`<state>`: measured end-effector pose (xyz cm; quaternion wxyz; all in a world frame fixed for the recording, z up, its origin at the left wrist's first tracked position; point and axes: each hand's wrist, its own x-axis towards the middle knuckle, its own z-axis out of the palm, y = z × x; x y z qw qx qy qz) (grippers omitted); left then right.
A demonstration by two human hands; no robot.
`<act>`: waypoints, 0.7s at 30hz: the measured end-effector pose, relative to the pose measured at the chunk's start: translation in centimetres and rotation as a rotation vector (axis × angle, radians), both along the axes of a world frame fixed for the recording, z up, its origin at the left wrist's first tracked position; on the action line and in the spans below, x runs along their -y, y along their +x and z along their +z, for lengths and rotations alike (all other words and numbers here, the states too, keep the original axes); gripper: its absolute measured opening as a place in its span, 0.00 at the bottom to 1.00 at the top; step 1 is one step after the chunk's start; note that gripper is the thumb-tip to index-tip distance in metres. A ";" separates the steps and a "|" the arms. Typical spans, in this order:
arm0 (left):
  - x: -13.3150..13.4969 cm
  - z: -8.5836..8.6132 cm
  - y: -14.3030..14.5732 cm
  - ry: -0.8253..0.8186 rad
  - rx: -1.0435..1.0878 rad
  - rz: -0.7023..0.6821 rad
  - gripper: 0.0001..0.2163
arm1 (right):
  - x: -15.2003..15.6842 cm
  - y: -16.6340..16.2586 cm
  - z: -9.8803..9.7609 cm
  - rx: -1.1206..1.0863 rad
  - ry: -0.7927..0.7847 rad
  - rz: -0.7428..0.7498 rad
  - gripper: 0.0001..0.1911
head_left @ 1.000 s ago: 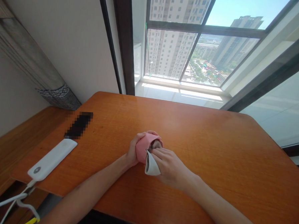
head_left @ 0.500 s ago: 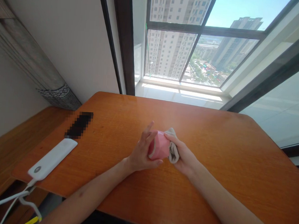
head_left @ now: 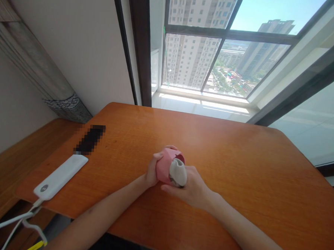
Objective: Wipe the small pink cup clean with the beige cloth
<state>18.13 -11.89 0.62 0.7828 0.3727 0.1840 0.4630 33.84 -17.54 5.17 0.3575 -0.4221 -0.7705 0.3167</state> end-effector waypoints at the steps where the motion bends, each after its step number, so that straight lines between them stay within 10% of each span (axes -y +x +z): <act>1: -0.3 0.2 -0.2 -0.063 -0.012 -0.055 0.24 | 0.0 0.1 -0.2 0.103 0.103 0.049 0.22; 5: -1.1 0.6 -0.8 -0.165 -0.037 -0.241 0.27 | 0.0 0.7 -0.8 0.470 0.417 0.228 0.06; 9: -1.4 0.6 -1.0 -0.191 -0.035 -0.264 0.28 | 0.1 0.9 -0.8 0.490 0.367 0.235 0.06; 15: -0.9 -0.8 -0.8 0.028 -0.089 -0.127 0.38 | -0.6 1.0 0.9 -0.324 -0.312 -0.202 0.20; 21: -0.7 -2.3 -1.0 0.769 -0.399 0.158 0.57 | -1.8 1.3 2.1 -1.048 -0.722 -0.299 0.22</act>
